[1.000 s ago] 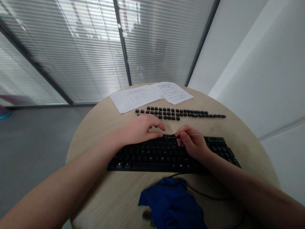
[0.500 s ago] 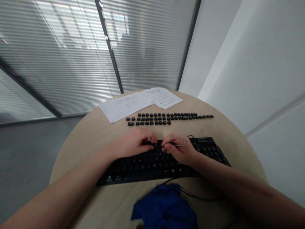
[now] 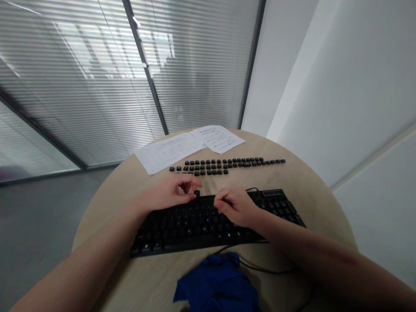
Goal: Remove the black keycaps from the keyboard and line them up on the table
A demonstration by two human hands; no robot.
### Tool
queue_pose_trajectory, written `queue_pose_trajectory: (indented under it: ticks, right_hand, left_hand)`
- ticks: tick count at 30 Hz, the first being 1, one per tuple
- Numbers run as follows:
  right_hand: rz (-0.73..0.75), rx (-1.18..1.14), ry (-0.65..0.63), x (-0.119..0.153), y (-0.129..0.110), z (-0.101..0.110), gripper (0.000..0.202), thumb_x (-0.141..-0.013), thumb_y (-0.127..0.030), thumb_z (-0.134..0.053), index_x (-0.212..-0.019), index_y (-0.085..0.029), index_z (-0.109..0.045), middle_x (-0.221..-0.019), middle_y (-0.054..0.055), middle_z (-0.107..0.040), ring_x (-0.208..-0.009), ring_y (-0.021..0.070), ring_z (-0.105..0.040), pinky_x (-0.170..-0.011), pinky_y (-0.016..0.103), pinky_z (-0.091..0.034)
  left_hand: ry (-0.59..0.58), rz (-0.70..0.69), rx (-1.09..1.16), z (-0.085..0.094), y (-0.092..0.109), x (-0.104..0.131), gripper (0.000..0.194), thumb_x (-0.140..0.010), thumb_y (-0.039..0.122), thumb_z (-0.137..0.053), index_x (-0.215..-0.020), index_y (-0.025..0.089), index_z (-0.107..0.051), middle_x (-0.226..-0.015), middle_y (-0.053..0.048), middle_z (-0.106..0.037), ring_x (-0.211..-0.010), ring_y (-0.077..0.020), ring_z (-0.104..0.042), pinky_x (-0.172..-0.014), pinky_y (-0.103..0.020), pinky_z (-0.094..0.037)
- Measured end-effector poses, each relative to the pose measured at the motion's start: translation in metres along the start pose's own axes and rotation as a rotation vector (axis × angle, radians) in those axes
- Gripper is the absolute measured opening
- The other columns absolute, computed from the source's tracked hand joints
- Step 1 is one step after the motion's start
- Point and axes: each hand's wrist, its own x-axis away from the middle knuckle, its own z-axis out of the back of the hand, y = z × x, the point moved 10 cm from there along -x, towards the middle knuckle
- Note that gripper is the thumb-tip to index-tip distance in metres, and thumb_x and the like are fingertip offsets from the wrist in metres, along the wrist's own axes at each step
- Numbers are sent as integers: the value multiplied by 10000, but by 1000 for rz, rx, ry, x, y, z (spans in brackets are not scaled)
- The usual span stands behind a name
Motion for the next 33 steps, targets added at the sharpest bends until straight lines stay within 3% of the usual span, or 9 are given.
queue_pose_trajectory:
  ticks: [4,8,11,14,18,21,27,33]
  right_hand:
    - [80,8,-41,0,-7,-7,341,-1032,-421,-550,-843,-186,-709,-734,50,-748,-614,165,-693,-599,254,-489]
    - [174,23,-101,1,-16,-17,308,-1020,-432,-587,-869,-194,-711,-766,36,-775,-645,158,-711,-625,251,-497]
    - [258,82,-156,2,-24,-25,288,-995,-445,-636,-863,-197,-702,-737,22,-765,-687,168,-729,-651,260,-492]
    - [285,130,-171,3,-26,-29,285,-974,-457,-669,-856,-200,-701,-715,13,-758,-681,166,-723,-640,263,-475]
    - [299,126,-163,3,-27,-31,284,-965,-455,-675,-853,-196,-708,-722,13,-770,-679,160,-724,-621,260,-465]
    - [287,134,-177,2,-26,-33,290,-966,-460,-669,-848,-199,-712,-740,16,-780,-701,166,-736,-626,258,-469]
    - [280,132,-192,0,-25,-35,338,-973,-505,-648,-839,-202,-714,-742,18,-778,-730,171,-747,-626,258,-462]
    - [264,152,-201,-1,-23,-37,342,-976,-519,-645,-844,-210,-714,-741,14,-772,-718,169,-738,-620,262,-454]
  left_hand:
    - [77,26,-65,12,-10,-1,230,-863,323,-642,-1045,195,-702,-879,-16,-719,-758,-157,-639,-703,-301,-534]
    - [31,40,-180,11,-7,-18,220,-863,303,-635,-1037,196,-716,-875,-15,-734,-728,-149,-637,-669,-277,-516]
    - [-59,-44,-303,1,11,-46,234,-844,243,-656,-1060,202,-736,-994,-31,-759,-799,-157,-656,-715,-277,-511]
    - [-72,-95,-359,-11,21,-83,218,-836,199,-665,-1036,203,-750,-979,-28,-765,-821,-166,-668,-758,-286,-509]
    - [-24,-93,-426,-30,13,-128,223,-824,191,-687,-1035,191,-759,-978,-47,-771,-869,-202,-683,-797,-316,-514]
    - [22,-84,-463,-40,2,-148,278,-830,199,-678,-1097,174,-750,-972,-68,-761,-889,-231,-677,-831,-353,-513]
    - [30,-97,-517,-46,-8,-163,299,-834,217,-680,-1122,172,-742,-959,-75,-757,-899,-246,-675,-848,-367,-500]
    - [-21,-130,-580,-55,-8,-166,178,-845,266,-682,-997,221,-763,-945,-48,-775,-943,-260,-668,-925,-399,-466]
